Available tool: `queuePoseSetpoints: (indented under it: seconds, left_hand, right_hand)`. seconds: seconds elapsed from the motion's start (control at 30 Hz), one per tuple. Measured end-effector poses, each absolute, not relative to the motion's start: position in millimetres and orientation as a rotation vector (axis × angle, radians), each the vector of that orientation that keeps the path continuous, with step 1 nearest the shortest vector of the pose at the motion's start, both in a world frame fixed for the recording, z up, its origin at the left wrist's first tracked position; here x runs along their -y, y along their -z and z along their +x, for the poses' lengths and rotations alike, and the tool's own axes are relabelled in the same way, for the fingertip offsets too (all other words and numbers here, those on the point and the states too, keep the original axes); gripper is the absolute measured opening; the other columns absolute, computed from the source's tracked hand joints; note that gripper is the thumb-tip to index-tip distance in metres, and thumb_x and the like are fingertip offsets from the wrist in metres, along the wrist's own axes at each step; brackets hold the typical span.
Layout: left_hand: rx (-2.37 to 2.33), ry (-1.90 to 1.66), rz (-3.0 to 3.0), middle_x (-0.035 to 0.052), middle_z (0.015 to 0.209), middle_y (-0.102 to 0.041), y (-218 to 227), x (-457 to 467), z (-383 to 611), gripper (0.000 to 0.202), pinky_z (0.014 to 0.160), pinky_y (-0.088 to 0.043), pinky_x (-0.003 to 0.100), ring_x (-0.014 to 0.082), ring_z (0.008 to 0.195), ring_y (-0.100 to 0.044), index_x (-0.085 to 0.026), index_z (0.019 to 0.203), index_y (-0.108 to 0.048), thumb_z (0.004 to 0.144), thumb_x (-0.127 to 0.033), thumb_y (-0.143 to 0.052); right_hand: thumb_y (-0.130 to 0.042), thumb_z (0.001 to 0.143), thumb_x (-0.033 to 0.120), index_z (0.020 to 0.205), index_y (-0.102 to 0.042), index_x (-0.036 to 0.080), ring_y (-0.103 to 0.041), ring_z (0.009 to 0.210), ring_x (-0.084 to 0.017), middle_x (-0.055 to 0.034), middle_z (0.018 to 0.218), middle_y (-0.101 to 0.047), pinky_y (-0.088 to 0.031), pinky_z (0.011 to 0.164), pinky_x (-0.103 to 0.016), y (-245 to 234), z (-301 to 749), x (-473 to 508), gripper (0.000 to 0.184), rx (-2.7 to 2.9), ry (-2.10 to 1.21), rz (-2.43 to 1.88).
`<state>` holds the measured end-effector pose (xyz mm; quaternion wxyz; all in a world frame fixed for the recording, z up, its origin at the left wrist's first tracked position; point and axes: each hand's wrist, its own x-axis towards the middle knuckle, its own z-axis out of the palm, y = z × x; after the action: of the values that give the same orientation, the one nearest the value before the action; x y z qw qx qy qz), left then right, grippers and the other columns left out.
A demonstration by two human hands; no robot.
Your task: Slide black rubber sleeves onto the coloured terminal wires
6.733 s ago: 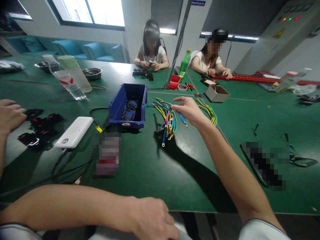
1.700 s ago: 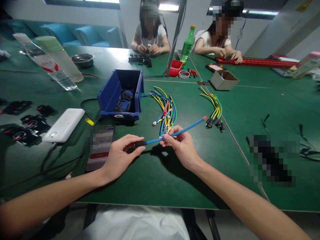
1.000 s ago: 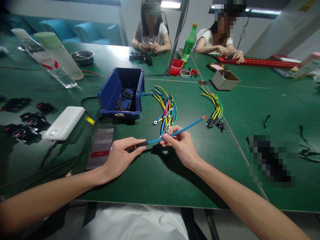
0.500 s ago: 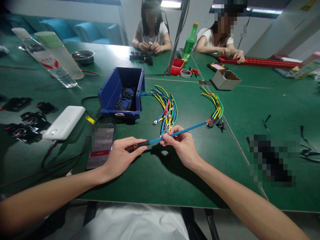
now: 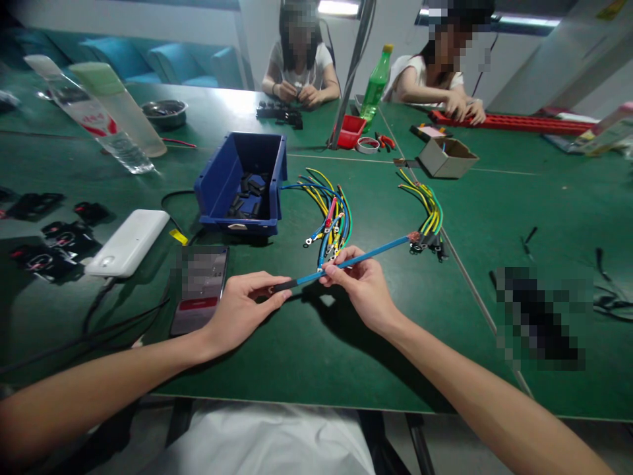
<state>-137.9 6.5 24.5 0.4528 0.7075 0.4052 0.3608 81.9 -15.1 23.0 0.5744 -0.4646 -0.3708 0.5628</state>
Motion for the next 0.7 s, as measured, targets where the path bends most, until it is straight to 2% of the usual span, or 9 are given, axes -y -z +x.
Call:
queuePoseSetpoints:
  seconds: [0.2,0.33,0.53,0.7]
  left_hand:
    - [-0.978,-0.774,1.753,0.0043,0.078,-0.069,-27.5,-4.2,-137.8,0.023,0.062,-0.049,0.022,0.0122,0.067,-0.061,-0.016,0.103,-0.075,0.085,-0.022,-0.061]
    - [-0.925,-0.711,1.664,0.0047,0.076,-0.069,-27.5,-0.3,-137.4,0.027,0.062,-0.052,0.022,0.0125,0.066,-0.064,-0.015,0.108,-0.073,0.087,-0.025,-0.061]
    - [-0.893,-0.680,1.521,0.0063,0.079,-0.073,-26.2,9.6,-131.6,0.031,0.060,-0.055,0.023,0.0136,0.065,-0.068,-0.012,0.111,-0.071,0.085,-0.028,-0.064]
    - [-0.892,-0.656,1.513,0.0063,0.081,-0.074,-29.7,13.8,-125.5,0.028,0.067,-0.057,0.025,0.0165,0.072,-0.072,-0.012,0.106,-0.068,0.084,-0.029,-0.065]
  right_hand:
    - [-0.080,0.073,0.024,0.089,-0.059,0.023,-0.066,0.070,-0.011,0.0022,0.081,-0.068,-0.056,0.066,-0.023,-18.9,82.1,14.6,0.027,0.906,-1.184,-1.108]
    - [-0.079,0.074,0.025,0.105,-0.062,0.024,-0.063,0.074,-0.010,0.0008,0.089,-0.068,-0.054,0.069,-0.023,-17.0,77.5,17.6,0.035,0.937,-1.124,-1.101]
    - [-0.080,0.071,0.028,0.116,-0.058,0.024,-0.064,0.081,-0.013,-0.0005,0.088,-0.068,-0.053,0.077,-0.030,-16.9,66.4,24.5,0.050,1.071,-1.305,-1.061]
    - [-0.080,0.070,0.027,0.118,-0.051,0.025,-0.064,0.073,-0.012,0.0011,0.084,-0.067,-0.053,0.070,-0.028,-15.5,66.1,26.9,0.056,1.107,-1.415,-1.010]
